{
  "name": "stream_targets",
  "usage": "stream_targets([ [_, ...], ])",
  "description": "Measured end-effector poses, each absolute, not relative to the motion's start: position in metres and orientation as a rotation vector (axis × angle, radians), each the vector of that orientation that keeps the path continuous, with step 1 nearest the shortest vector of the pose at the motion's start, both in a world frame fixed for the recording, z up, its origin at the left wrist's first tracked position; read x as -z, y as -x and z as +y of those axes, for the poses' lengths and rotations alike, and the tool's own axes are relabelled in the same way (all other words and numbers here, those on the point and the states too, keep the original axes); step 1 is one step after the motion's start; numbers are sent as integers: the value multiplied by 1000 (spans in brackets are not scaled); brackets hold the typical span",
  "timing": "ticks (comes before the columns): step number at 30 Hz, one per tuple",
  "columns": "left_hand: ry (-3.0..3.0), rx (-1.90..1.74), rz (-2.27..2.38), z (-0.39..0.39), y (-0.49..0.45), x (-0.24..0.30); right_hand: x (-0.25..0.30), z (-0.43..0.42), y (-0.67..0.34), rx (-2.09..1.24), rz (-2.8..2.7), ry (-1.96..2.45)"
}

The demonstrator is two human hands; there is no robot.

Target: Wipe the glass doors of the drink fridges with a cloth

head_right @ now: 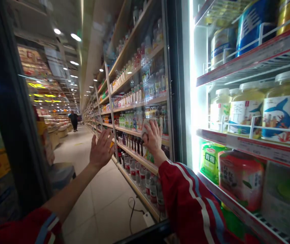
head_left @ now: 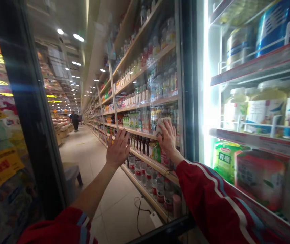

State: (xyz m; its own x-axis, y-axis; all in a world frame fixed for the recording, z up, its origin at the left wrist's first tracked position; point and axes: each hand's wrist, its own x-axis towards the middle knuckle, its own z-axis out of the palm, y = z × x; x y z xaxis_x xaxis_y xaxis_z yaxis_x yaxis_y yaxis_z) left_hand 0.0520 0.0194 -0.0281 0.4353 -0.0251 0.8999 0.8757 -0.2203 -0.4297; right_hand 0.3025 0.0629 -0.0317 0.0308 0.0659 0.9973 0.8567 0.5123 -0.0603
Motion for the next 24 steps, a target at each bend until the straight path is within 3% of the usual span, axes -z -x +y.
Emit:
stream_targets([
  [7, 1588, 1024, -778, 18, -52, 29, 23, 83, -348, 726, -1140, 942],
  [19, 1587, 1017, -785, 18, -52, 29, 12, 56, -285, 838, -1548, 798],
  [24, 1589, 1013, -782, 16, -52, 30, 7, 63, -305, 755, -1366, 908],
])
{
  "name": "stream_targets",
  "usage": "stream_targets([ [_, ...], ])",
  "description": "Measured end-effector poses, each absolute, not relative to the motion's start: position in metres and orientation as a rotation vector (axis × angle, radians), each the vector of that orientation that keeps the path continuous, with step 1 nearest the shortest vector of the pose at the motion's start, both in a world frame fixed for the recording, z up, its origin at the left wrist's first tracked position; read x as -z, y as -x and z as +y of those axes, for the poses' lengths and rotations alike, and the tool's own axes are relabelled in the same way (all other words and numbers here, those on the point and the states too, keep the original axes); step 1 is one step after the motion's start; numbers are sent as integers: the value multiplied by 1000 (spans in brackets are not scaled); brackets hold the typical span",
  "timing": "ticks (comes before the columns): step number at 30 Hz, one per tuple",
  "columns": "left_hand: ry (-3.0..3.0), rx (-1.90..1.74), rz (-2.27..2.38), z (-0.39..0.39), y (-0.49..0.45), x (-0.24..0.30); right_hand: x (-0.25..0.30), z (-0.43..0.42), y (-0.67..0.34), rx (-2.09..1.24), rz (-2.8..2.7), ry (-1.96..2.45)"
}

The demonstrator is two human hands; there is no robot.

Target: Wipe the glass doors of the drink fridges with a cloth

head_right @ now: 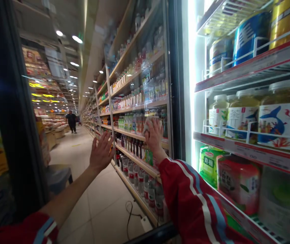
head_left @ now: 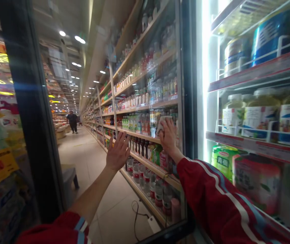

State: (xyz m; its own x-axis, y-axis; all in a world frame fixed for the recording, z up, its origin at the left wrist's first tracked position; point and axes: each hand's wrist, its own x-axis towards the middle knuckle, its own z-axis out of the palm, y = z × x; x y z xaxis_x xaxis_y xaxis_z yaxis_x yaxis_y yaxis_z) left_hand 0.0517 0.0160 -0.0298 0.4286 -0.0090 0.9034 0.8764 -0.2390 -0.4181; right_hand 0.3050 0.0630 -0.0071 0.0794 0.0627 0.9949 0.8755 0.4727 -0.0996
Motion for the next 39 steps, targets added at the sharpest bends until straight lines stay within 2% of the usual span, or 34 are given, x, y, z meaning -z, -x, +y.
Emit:
stream_targets([
  [3, 1586, 1009, -778, 15, -51, 30, 4, 65, -301, 705, -1281, 918],
  [11, 1585, 1004, -771, 17, -51, 30, 16, 41, -234, 841, -1608, 765],
  [20, 1617, 1028, -761, 15, -51, 31, 10, 53, -265, 760, -1353, 882],
  [29, 1660, 1024, -723, 13, -46, 30, 25, 38, -233, 958, -1698, 701],
  [35, 1627, 1111, -741, 10, -30, 26, 15, 47, -261, 817, -1399, 881],
  [39, 1535, 1200, -793, 8, -12, 19, 20, 44, -240, 818, -1453, 827],
])
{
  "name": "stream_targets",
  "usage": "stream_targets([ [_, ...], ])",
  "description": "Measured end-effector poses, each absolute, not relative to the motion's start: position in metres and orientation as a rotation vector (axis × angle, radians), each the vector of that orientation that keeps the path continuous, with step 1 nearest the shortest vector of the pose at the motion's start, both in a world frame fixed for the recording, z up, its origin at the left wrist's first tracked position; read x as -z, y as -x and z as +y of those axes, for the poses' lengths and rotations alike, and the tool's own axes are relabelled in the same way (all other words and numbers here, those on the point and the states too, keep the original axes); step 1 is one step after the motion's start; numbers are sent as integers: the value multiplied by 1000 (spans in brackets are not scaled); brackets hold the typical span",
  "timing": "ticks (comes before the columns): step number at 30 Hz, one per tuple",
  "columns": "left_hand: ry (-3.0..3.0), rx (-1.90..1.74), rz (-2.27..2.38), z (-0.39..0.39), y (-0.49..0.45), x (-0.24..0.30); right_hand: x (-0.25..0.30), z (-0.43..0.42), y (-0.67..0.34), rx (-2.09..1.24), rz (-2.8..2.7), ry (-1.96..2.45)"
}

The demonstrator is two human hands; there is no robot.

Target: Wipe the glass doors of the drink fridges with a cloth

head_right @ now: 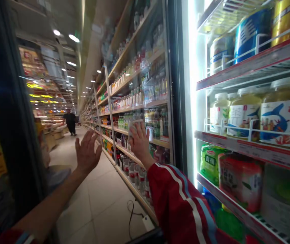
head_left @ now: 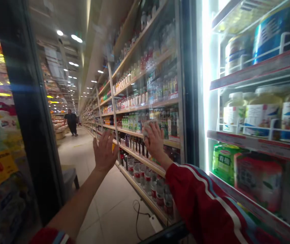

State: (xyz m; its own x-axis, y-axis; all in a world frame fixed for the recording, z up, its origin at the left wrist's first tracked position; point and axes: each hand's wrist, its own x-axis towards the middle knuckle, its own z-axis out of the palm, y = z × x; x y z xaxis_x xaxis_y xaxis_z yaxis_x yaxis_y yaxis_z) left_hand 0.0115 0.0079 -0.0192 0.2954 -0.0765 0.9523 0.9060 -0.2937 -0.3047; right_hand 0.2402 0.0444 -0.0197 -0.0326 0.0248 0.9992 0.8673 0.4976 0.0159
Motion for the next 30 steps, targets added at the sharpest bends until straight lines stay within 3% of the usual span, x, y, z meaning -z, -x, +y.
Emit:
stream_targets([
  [8, 1556, 1133, -809, 6, 3, 18, 31, 35, -192, 856, -1641, 691],
  [15, 1538, 1126, -814, 7, 2, 20, 9, 42, -222, 726, -1387, 915],
  [23, 1552, 1127, -823, 6, 1, 20, 19, 27, -188, 838, -1767, 717],
  [30, 1578, 1144, -829, 7, 2, 21, 5, 36, -199, 697, -1446, 841],
])
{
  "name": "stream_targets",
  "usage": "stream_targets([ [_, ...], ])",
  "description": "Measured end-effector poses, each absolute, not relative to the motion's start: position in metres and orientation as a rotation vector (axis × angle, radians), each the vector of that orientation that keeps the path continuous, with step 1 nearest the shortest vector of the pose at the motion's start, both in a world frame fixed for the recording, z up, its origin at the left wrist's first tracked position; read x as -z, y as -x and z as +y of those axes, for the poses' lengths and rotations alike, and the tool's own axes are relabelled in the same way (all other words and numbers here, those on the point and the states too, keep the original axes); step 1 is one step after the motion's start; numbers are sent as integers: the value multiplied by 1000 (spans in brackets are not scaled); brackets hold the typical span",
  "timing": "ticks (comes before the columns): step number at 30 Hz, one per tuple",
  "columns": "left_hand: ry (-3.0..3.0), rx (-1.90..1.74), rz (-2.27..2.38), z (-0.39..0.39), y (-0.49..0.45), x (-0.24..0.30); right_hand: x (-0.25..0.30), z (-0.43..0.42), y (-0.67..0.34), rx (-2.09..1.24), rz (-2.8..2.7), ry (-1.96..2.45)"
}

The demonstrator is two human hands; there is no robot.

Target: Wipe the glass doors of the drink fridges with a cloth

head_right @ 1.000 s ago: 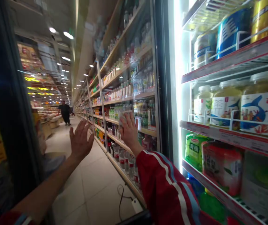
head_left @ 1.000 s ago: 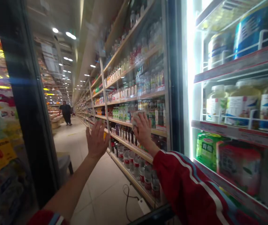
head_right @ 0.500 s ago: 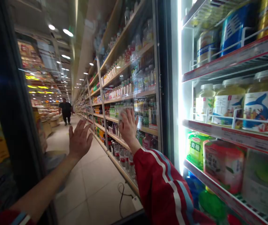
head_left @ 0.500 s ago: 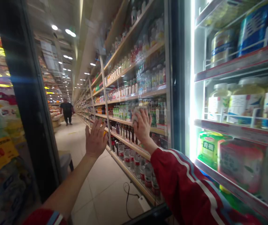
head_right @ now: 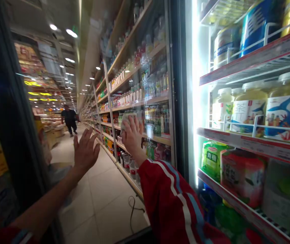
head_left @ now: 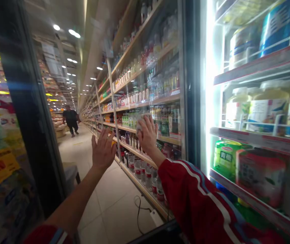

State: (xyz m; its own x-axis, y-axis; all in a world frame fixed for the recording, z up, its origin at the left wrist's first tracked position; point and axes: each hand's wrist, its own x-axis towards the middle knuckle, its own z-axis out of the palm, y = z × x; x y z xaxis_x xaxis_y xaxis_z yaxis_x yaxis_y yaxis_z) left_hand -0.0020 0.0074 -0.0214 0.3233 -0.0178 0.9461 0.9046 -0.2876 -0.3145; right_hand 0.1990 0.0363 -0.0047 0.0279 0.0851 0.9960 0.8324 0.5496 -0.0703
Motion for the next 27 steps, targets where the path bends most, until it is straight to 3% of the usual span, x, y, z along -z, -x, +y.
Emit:
stream_targets([
  [7, 1663, 1182, -891, 7, 3, 21, 25, 15, -165, 824, -1797, 785],
  [14, 1690, 1224, -858, 5, -1, 17, 10, 22, -170, 605, -1531, 911],
  [20, 1876, 1145, -726, -1, -31, 10, 15, 3, -153, 491, -1633, 837],
  [27, 1725, 1089, -822, 9, -50, 6, 18, -5, -161, 551, -1614, 887],
])
